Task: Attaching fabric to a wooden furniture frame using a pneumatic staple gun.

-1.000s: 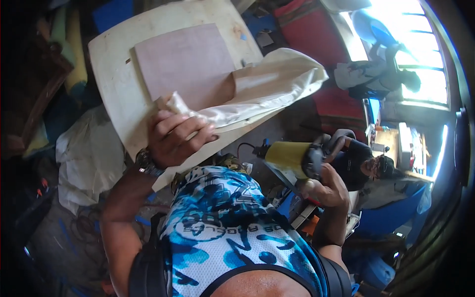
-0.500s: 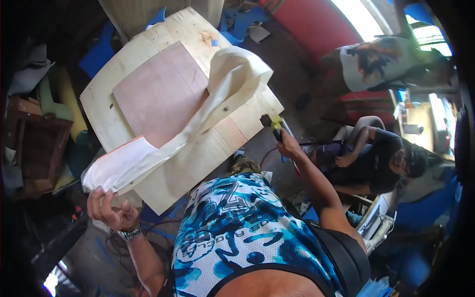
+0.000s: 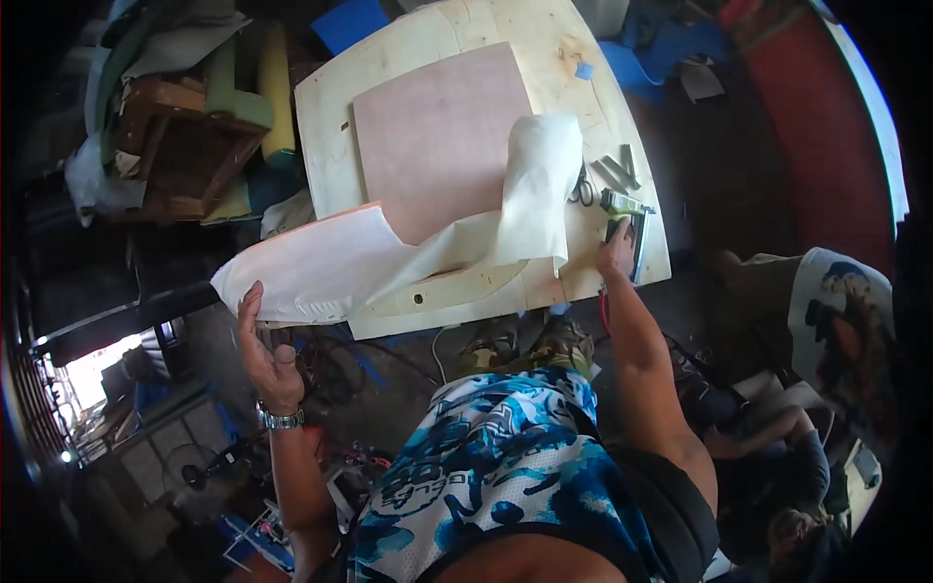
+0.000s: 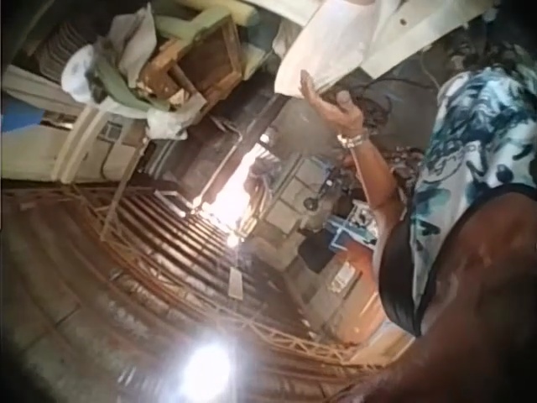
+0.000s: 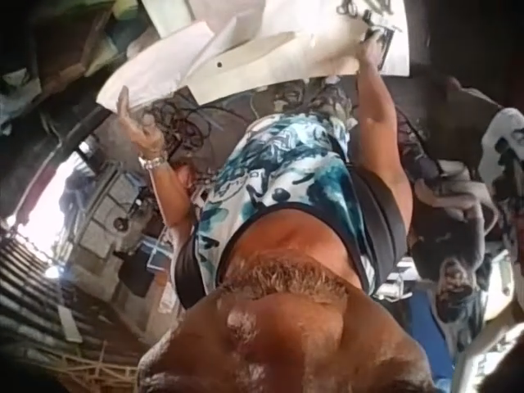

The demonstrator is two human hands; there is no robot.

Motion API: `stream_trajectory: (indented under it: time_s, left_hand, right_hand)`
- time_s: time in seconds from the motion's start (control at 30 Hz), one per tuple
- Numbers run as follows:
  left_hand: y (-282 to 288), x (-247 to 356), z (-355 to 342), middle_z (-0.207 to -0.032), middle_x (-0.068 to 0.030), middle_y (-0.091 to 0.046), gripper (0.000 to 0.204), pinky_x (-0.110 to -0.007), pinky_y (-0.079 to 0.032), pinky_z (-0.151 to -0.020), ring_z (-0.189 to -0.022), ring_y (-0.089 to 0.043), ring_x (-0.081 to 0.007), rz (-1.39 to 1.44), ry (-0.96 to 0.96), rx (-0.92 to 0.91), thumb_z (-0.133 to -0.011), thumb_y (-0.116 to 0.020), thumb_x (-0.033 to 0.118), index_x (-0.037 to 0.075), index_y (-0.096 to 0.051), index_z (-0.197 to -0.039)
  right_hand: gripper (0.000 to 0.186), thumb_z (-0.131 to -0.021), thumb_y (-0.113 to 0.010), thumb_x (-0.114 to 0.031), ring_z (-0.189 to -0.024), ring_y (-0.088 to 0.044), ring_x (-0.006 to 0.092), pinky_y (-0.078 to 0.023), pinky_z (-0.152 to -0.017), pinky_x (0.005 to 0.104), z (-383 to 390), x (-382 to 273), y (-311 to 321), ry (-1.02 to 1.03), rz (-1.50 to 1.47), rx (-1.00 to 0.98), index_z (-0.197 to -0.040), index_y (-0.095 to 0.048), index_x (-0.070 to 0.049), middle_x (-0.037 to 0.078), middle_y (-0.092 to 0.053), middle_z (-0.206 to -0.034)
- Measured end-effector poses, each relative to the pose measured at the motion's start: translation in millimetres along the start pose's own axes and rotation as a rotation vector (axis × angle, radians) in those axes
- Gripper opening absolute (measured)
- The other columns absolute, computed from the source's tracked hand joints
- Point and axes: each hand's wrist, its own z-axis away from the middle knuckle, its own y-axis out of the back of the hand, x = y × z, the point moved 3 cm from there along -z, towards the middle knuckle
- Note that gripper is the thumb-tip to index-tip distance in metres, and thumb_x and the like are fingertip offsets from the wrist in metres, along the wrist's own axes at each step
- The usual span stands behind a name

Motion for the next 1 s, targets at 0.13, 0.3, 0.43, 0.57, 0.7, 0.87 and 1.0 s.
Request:
stream_trajectory:
  time_s: [0.13, 0.3, 0.43, 0.57, 0.7, 0.87, 1.0]
  left_hand:
    - [13, -7, 6, -0.134, -0.0231, -0.056, 0.076, -0.049, -0.033, -0.111, -0.127, -0.051, -0.0365, -0.075, -0.027, 0.049, -0.098, -0.041, 0.062, -0.006, -0.049, -0.132]
    - [4, -22, 4, -0.110, -0.0135, -0.068, 0.061, -0.048, -0.034, -0.106, -0.106, -0.061, -0.0311, -0.310, -0.125, 0.247, -0.105, -0.027, 0.050, 0.001, -0.062, -0.112]
    - [-2, -38, -10, -0.085, -0.0075, -0.069, 0.053, -0.043, -0.041, -0.090, -0.081, -0.061, -0.0263, -0.291, -0.233, 0.462, -0.107, -0.026, 0.039, 0.006, -0.065, -0.091]
    - [-2, -43, -13, -0.084, -0.0077, -0.069, 0.055, -0.041, -0.041, -0.088, -0.083, -0.060, -0.0238, -0.292, -0.234, 0.463, -0.107, -0.021, 0.037, 0.007, -0.063, -0.088]
    - [6, -43, -27, -0.085, -0.0090, -0.069, 0.059, -0.043, -0.042, -0.090, -0.082, -0.060, -0.0250, -0.314, -0.209, 0.352, -0.107, -0.017, 0.039, 0.006, -0.062, -0.088]
    - [16, 5, -55, -0.096, -0.0186, -0.068, 0.061, -0.045, -0.049, -0.083, -0.088, -0.063, -0.0339, -0.027, -0.028, 0.129, -0.104, -0.034, 0.047, -0.006, -0.064, -0.101]
    - [12, 41, -90, -0.104, -0.0211, -0.067, 0.071, -0.044, -0.051, -0.082, -0.091, -0.065, -0.0379, 0.156, -0.004, -0.241, -0.090, -0.057, 0.063, -0.005, -0.063, -0.109]
  right_hand:
    - [0.056, -0.089, -0.060, -0.027, -0.109, -0.061, 0.0426, -0.050, -0.092, 0.0502, -11, -37, 39, 0.063, -0.032, -0.158, -0.140, -0.047, -0.008, 0.027, -0.060, -0.120]
    - [0.052, -0.103, -0.048, -0.039, -0.107, -0.063, 0.0224, -0.049, -0.091, 0.0339, 23, -104, 189, 0.177, -0.778, 0.008, -0.132, -0.054, 0.004, 0.016, -0.066, -0.118]
    - [0.065, -0.104, -0.037, -0.053, -0.112, -0.062, 0.0260, -0.049, -0.093, 0.0372, 51, -195, 254, -0.069, -1.277, -0.548, -0.144, -0.042, -0.002, 0.019, -0.064, -0.123]
    - [0.062, -0.102, -0.053, -0.036, -0.126, -0.051, 0.0215, -0.040, -0.106, 0.0337, 71, -247, 288, 0.179, -1.214, -0.636, -0.144, -0.039, 0.006, 0.015, -0.051, -0.141]
    - [0.075, -0.086, -0.070, -0.027, -0.117, -0.060, 0.0231, -0.048, -0.100, 0.0331, 74, -250, 331, 0.148, -1.249, -0.730, -0.143, -0.037, 0.010, 0.020, -0.055, -0.134]
    - [0.058, -0.099, -0.059, -0.033, -0.105, -0.062, 0.0195, -0.051, -0.088, 0.0302, 40, -221, 320, 0.107, -1.052, -0.644, -0.141, -0.044, 0.005, 0.015, -0.062, -0.122]
    - [0.069, -0.099, -0.058, -0.038, -0.114, -0.060, 0.0238, -0.051, -0.093, 0.0349, 45, -239, 319, 0.072, -1.323, -0.908, -0.148, -0.034, 0.004, 0.017, -0.059, -0.128]
